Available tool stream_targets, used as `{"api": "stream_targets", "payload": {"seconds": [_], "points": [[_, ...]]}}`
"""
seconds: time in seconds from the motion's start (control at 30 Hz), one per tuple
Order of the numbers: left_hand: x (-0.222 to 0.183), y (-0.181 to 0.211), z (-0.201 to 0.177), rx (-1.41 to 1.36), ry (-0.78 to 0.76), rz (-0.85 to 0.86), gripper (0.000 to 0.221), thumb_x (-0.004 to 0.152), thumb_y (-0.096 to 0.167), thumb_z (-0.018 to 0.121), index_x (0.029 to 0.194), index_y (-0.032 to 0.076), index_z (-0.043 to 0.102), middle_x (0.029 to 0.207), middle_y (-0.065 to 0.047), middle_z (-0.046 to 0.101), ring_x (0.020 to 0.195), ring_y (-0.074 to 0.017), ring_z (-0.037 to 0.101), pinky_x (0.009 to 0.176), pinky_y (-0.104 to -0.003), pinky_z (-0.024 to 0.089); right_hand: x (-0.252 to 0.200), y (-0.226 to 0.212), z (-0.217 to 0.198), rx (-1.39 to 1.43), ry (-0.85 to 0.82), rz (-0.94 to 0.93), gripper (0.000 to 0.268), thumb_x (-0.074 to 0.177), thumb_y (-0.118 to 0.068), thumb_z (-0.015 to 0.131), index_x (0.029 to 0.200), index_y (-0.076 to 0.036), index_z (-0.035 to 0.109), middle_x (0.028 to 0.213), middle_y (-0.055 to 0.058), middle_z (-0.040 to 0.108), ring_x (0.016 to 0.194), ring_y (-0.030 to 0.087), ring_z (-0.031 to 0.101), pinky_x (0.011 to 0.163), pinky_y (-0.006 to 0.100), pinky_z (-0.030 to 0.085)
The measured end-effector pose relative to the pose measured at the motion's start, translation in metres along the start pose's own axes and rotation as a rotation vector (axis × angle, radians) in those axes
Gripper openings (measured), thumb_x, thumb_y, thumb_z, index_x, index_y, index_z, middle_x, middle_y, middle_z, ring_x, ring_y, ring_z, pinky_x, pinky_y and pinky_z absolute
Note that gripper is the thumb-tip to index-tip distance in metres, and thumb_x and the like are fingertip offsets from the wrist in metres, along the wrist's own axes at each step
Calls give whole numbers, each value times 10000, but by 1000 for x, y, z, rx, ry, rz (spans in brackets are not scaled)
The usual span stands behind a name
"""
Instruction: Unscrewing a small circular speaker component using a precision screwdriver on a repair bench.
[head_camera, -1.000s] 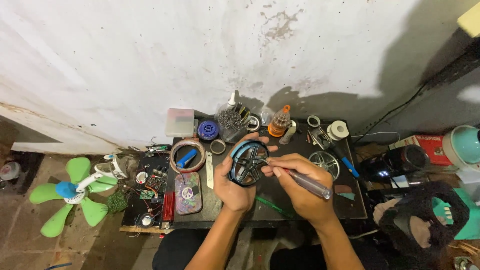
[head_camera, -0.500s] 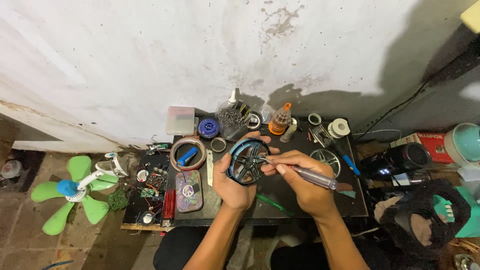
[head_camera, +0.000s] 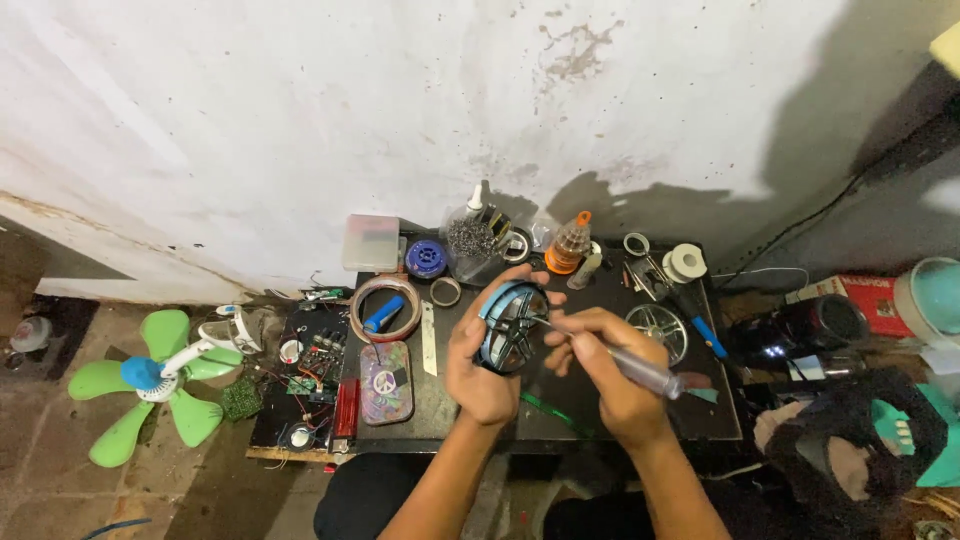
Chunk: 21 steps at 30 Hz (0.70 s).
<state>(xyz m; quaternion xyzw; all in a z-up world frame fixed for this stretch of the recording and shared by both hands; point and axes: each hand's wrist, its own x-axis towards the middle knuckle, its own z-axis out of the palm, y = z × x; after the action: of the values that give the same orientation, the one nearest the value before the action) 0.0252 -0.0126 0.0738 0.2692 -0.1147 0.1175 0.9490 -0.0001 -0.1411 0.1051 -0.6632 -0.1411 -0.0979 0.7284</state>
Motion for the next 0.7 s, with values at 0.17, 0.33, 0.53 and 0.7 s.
{"api": "stream_targets", "payload": {"seconds": [0.17,0.33,0.53,0.7], "points": [[0,-1,0,31,8,29,704,907,371,445,1324,-187,553,1195,-403,638,1018,-487,681,860,-555,589,-6,10,8,-50,65,-51,420,1027,-203,507,982,154,724,888,299,749,719,336,776,606,413,659],[-1,-1,4,-114,0,-58,725,892,384,426,1288,-212,539,1096,-424,649,777,-405,723,680,-461,631,-4,26,5,175,142,-57,413,1057,-200,470,861,113,652,774,288,717,569,317,743,488,378,646],[-4,-5,1,-120,27,-129,730,894,420,401,1279,-184,542,1090,-419,644,779,-421,704,586,-440,594,-1,34,4,253,157,-112,399,1013,-184,474,777,102,623,687,318,676,467,330,707,407,384,625],[-4,-8,-1,-178,32,-181,746,871,437,419,1283,-174,536,1081,-417,643,723,-390,695,530,-414,568,-1,34,3,248,168,-121,393,994,-180,483,750,96,619,658,319,667,436,323,688,379,386,612]]}}
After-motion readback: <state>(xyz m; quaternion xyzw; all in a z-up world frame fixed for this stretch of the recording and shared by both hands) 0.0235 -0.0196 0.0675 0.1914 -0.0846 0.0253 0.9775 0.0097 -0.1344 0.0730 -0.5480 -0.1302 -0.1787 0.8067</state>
